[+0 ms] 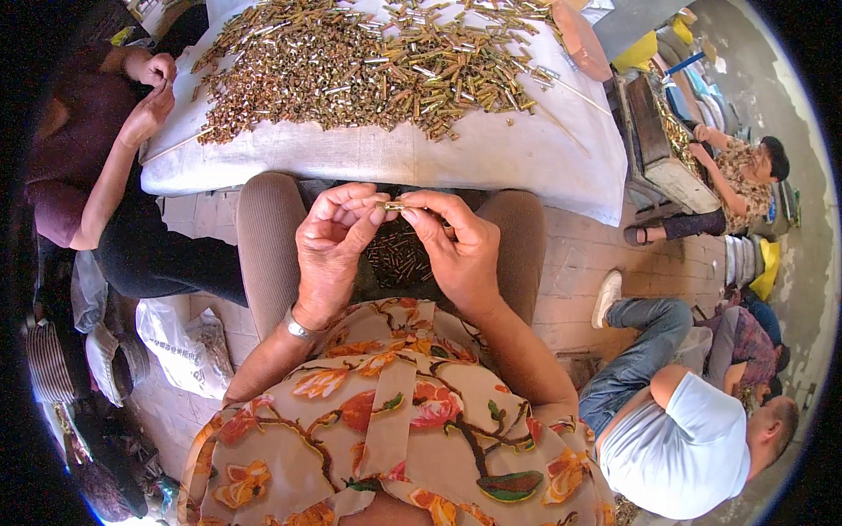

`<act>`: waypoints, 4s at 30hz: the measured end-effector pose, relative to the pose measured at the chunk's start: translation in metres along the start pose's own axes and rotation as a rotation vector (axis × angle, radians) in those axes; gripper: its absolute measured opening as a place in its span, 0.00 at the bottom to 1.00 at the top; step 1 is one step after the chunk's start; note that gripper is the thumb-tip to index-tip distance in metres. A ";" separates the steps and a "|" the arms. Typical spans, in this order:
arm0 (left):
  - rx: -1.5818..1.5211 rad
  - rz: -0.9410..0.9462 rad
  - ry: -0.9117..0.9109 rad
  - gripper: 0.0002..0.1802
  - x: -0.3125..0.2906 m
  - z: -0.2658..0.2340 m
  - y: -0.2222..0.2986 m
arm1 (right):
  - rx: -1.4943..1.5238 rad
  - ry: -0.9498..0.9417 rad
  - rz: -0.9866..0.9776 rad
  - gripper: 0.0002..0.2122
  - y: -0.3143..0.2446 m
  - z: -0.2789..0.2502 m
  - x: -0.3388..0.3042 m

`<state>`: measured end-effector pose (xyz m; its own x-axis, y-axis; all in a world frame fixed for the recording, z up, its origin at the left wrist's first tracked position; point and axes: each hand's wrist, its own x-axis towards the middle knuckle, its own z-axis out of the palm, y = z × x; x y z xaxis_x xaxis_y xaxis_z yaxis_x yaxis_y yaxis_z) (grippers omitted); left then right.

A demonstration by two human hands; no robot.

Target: The person repeatedly picks up metal components from a pile on the table and assembles them together by hand.

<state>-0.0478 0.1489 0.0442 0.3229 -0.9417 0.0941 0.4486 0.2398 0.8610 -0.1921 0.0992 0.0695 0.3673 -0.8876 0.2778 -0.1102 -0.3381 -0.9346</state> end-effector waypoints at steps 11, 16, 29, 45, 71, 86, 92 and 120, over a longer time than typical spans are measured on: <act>-0.213 -0.431 -0.540 0.07 0.022 -0.029 0.009 | 0.558 -0.415 0.470 0.09 -0.001 -0.025 0.008; -0.066 -0.458 -0.334 0.06 0.026 -0.012 -0.015 | 0.925 -0.252 0.655 0.09 0.028 -0.018 0.004; -0.338 -0.478 -0.217 0.09 0.034 -0.009 -0.046 | 0.686 0.101 0.564 0.09 0.027 0.002 0.011; 1.245 0.444 -0.121 0.11 0.126 -0.037 -0.041 | -0.642 0.012 -0.313 0.04 0.108 -0.040 0.142; 1.130 0.119 -0.177 0.06 0.094 -0.027 -0.026 | 0.556 0.008 0.484 0.10 0.024 -0.035 0.041; -0.133 -0.247 -0.058 0.10 0.007 -0.003 0.007 | 0.217 0.030 0.099 0.07 -0.006 0.000 0.003; -0.054 -0.165 -0.051 0.09 0.003 0.001 0.007 | 0.214 0.058 0.084 0.07 -0.006 0.004 0.000; -0.391 -0.412 -0.456 0.12 0.019 -0.022 0.002 | 0.660 -0.300 0.506 0.07 -0.004 -0.016 0.011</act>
<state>-0.0222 0.1369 0.0365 -0.2780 -0.9578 0.0732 0.7510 -0.1692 0.6382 -0.2020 0.0858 0.0800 0.6562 -0.7309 -0.1874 0.1961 0.4050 -0.8930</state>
